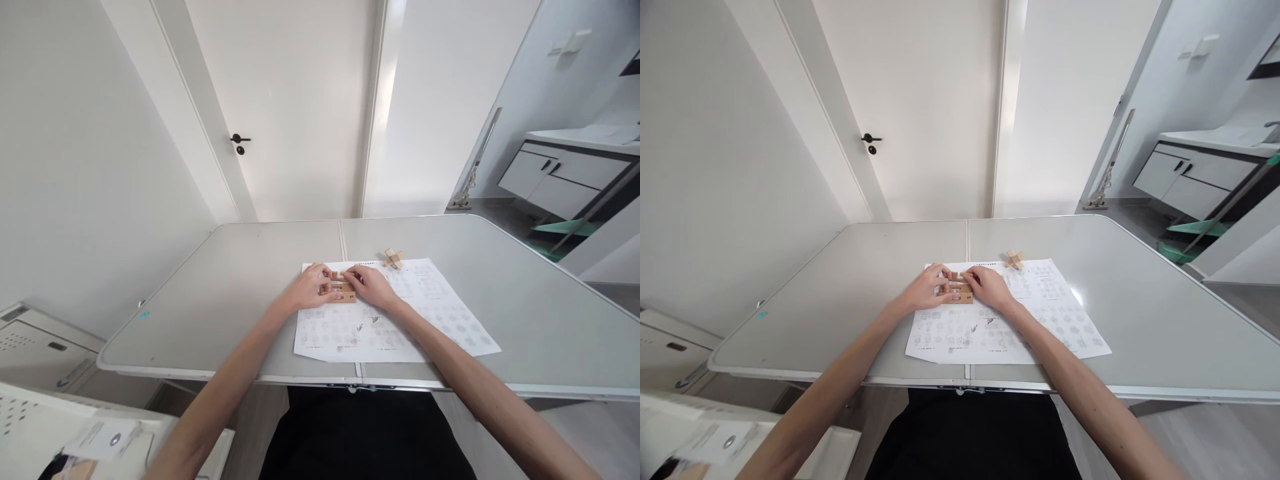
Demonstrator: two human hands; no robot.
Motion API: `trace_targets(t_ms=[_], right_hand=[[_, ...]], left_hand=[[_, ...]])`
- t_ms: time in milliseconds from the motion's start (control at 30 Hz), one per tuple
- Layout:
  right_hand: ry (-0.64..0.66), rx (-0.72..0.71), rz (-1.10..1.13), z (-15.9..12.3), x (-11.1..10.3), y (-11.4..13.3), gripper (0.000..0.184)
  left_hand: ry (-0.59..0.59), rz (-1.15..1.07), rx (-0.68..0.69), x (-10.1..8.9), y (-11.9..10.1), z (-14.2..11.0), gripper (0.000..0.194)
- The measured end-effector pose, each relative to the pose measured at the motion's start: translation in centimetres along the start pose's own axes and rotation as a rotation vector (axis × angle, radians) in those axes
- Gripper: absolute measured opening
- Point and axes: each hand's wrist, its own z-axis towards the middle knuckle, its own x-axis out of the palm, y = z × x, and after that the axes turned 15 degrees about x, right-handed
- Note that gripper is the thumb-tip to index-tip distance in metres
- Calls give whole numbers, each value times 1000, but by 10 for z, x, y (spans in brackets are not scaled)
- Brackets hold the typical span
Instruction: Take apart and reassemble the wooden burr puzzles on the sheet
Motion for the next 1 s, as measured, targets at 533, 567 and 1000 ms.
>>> trace_targets(t_ms=[533, 567, 1000], right_hand=[[5, -16, -18, -1, 2, -1, 25], [10, -16, -21, -1, 2, -1, 26], [42, -75, -20, -2, 9, -6, 35]], left_hand=[[-3, -15, -69, -3, -3, 2, 31], [-8, -23, -83, -3, -3, 2, 32], [18, -28, -165, 0, 10, -5, 40]])
